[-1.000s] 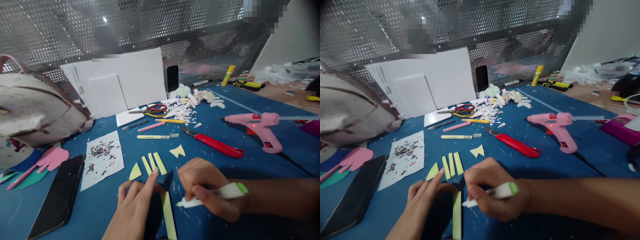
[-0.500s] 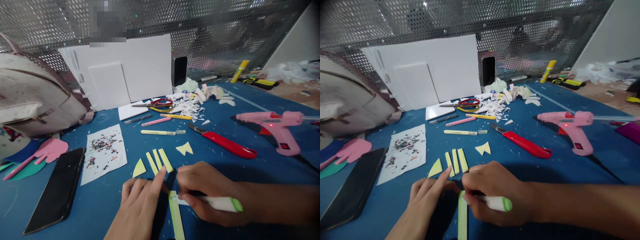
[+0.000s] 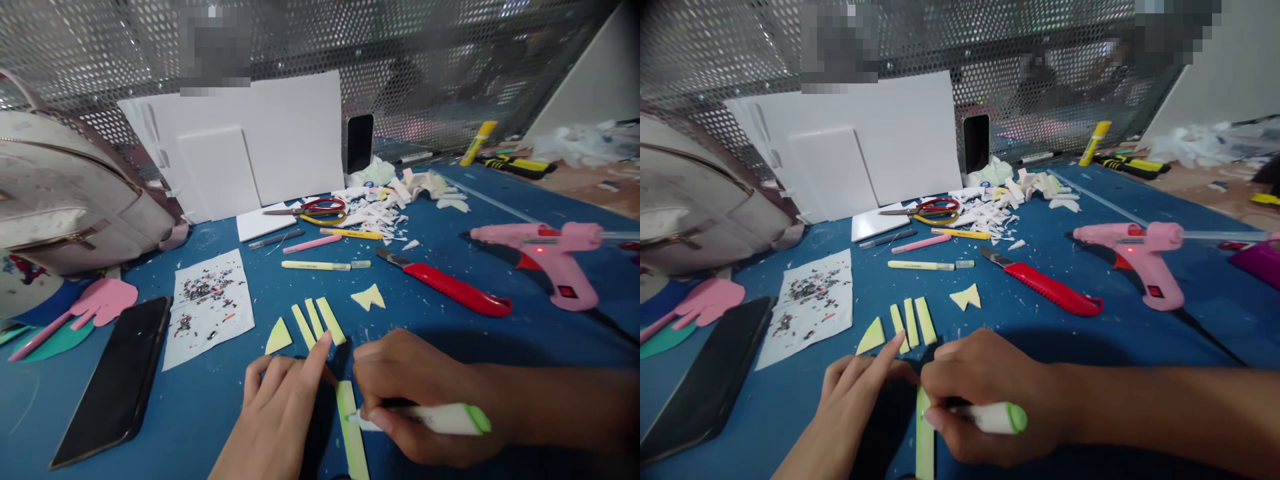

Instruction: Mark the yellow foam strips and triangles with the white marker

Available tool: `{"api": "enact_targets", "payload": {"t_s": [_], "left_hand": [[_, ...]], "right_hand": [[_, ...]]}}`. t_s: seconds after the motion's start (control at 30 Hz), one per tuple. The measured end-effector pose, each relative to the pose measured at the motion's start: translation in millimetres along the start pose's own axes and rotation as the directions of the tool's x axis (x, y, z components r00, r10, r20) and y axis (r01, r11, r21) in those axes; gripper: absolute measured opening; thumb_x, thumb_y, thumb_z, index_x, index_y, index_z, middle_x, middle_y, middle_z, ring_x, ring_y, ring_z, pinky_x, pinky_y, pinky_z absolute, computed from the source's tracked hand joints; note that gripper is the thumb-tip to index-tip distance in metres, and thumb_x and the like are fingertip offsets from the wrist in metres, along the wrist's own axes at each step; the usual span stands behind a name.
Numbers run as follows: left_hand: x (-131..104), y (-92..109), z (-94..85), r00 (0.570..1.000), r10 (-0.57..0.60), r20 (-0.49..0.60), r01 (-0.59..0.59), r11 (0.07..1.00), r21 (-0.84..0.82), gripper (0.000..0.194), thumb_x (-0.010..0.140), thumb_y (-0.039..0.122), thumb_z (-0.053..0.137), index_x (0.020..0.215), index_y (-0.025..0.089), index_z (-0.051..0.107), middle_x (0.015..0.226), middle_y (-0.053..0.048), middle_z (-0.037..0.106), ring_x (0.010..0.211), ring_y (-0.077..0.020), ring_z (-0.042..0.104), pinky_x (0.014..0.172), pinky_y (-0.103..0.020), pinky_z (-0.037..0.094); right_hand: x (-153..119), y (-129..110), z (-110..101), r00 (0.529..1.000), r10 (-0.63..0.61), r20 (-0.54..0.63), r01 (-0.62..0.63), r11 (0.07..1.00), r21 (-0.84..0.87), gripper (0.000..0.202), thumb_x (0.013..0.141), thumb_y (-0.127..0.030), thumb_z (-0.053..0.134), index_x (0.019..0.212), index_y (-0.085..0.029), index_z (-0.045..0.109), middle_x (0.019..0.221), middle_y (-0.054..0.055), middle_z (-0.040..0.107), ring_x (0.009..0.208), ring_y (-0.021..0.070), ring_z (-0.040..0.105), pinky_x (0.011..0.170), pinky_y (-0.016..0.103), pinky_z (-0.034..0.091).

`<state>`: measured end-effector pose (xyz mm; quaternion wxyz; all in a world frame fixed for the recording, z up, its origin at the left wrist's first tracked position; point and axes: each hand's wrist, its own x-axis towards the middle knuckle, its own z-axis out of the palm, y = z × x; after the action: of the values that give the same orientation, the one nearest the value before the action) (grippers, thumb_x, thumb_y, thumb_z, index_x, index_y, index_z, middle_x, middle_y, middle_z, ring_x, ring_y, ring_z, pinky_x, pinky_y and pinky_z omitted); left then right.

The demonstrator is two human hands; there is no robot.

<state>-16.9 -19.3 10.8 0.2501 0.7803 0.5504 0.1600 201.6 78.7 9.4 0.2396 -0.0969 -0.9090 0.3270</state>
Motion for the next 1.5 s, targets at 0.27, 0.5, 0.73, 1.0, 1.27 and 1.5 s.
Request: {"api": "enact_targets", "payload": {"t_s": [0.27, 0.5, 0.73, 1.0, 1.27, 1.5], "left_hand": [[-1.0, -3.2, -0.7, 0.999, 0.049, -0.002, -0.049, 0.998, -0.031, 0.114, 0.084, 0.026, 0.073, 0.159, 0.038, -0.012, 0.128, -0.007, 0.061, 0.108, -0.0353, 0.053, 0.104, -0.057, 0.031], [0.1, 0.6, -1.2, 1.0, 0.0, -0.007, 0.0, 1.0, -0.03, 0.127, 0.075, 0.02, 0.082, 0.155, 0.046, -0.014, 0.128, -0.003, 0.061, 0.106, -0.0348, 0.053, 0.102, -0.057, 0.029], [0.5, -1.3, 1.0, 0.999, 0.019, -0.035, -0.017, 0.999, 0.03, 0.137, 0.071, 0.023, 0.089, 0.156, 0.043, -0.017, 0.123, -0.003, 0.064, 0.102, -0.0329, 0.055, 0.1, -0.053, 0.033], [1.6, 1.8, 1.2, 0.999, -0.004, -0.048, 0.004, 1.0, 0.01, 0.14, 0.068, 0.019, 0.092, 0.154, 0.046, -0.015, 0.121, 0.001, 0.065, 0.102, -0.0318, 0.055, 0.1, -0.05, 0.029], [1.7, -0.3, 0.0, 0.999, 0.016, -0.042, -0.016, 1.0, 0.006, 0.14, 0.068, 0.025, 0.094, 0.156, 0.043, -0.013, 0.124, -0.001, 0.064, 0.103, -0.0326, 0.054, 0.1, -0.048, 0.029], [2.1, -2.0, 2.4, 0.997, 0.053, -0.061, -0.05, 0.998, 0.049, 0.14, 0.066, 0.023, 0.094, 0.157, 0.038, -0.011, 0.122, 0.0, 0.065, 0.104, -0.0298, 0.056, 0.102, -0.046, 0.025]], "right_hand": [[-1.5, 2.9, 1.6, 1.0, 0.007, 0.015, -0.007, 1.0, 0.028, 0.019, 0.092, -0.026, 0.046, 0.074, -0.022, 0.042, 0.064, -0.001, 0.055, 0.058, 0.0133, 0.048, 0.057, 0.027, 0.034], [-0.9, 1.1, 1.1, 1.0, -0.005, 0.016, 0.005, 1.0, 0.017, 0.016, 0.092, -0.023, 0.044, 0.076, -0.022, 0.045, 0.064, -0.002, 0.057, 0.058, 0.0134, 0.049, 0.057, 0.027, 0.033], [-1.1, 2.2, 0.2, 0.999, -0.02, 0.033, 0.019, 1.0, 0.021, 0.015, 0.091, -0.023, 0.045, 0.076, -0.023, 0.041, 0.064, -0.003, 0.053, 0.057, 0.0134, 0.046, 0.056, 0.028, 0.033], [-0.6, -2.7, 2.0, 0.996, -0.089, 0.021, 0.087, 0.992, 0.096, 0.013, 0.091, -0.021, 0.045, 0.079, -0.023, 0.043, 0.061, -0.005, 0.049, 0.056, 0.0135, 0.043, 0.056, 0.027, 0.033], [1.8, -3.7, -5.4, 0.997, 0.066, -0.028, -0.068, 0.995, -0.071, 0.021, 0.096, -0.02, 0.042, 0.076, -0.023, 0.039, 0.066, -0.002, 0.049, 0.06, 0.014, 0.042, 0.057, 0.028, 0.033], [-1.7, -5.6, 6.3, 0.988, -0.145, 0.044, 0.143, 0.988, 0.05, 0.016, 0.092, -0.019, 0.045, 0.079, -0.024, 0.037, 0.064, -0.004, 0.05, 0.058, 0.0138, 0.044, 0.056, 0.028, 0.033]]}}
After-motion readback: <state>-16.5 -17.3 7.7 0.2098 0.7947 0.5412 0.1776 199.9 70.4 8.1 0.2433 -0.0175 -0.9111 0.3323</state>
